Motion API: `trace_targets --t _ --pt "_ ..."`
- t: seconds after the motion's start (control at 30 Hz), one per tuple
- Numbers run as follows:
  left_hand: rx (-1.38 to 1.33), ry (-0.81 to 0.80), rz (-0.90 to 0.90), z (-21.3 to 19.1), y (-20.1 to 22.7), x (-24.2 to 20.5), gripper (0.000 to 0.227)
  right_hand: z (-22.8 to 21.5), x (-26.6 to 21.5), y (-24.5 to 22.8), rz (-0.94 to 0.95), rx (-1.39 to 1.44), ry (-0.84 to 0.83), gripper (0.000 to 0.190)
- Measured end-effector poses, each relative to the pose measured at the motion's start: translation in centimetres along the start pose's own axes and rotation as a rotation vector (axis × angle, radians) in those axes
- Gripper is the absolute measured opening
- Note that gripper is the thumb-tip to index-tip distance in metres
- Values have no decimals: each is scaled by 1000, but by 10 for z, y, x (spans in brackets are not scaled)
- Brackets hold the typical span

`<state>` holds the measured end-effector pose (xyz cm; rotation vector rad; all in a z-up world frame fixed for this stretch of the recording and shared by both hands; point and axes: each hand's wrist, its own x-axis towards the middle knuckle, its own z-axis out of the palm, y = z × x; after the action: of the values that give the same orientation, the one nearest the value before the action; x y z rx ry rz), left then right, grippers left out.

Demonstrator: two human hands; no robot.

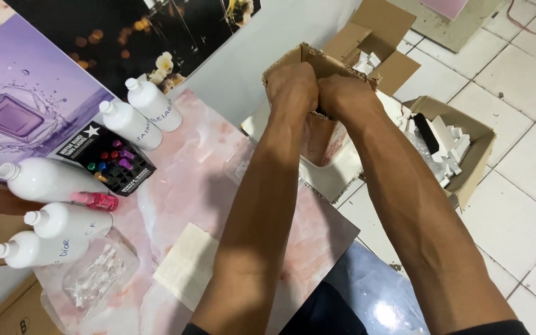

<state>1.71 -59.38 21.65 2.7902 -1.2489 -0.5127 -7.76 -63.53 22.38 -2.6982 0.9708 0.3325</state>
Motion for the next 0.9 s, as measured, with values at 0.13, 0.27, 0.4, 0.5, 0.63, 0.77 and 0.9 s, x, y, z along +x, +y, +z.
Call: trace_targets --t 0.13,0.27,0.4,0.5,0.63,0.77,0.9 --pt "-102 166 75 6 -6 -8 10 24 17 8 33 103 188 28" --pt "-121 176 66 0 -6 -17 11 44 47 17 112 77 193 30" --pt "-160 237 76 5 -8 -16 11 53 60 20 204 54 167 36" --pt "-226 308 87 2 -10 -21 13 53 56 14 235 -9 147 38" --pt "-322 377 119 -5 -11 -33 14 45 33 -16 318 -257 148 37" --pt "-437 411 131 -3 -12 -44 16 44 33 -6 247 -228 134 37" --pt "-490 434 126 0 -13 -39 15 40 35 0 74 -175 91 37"
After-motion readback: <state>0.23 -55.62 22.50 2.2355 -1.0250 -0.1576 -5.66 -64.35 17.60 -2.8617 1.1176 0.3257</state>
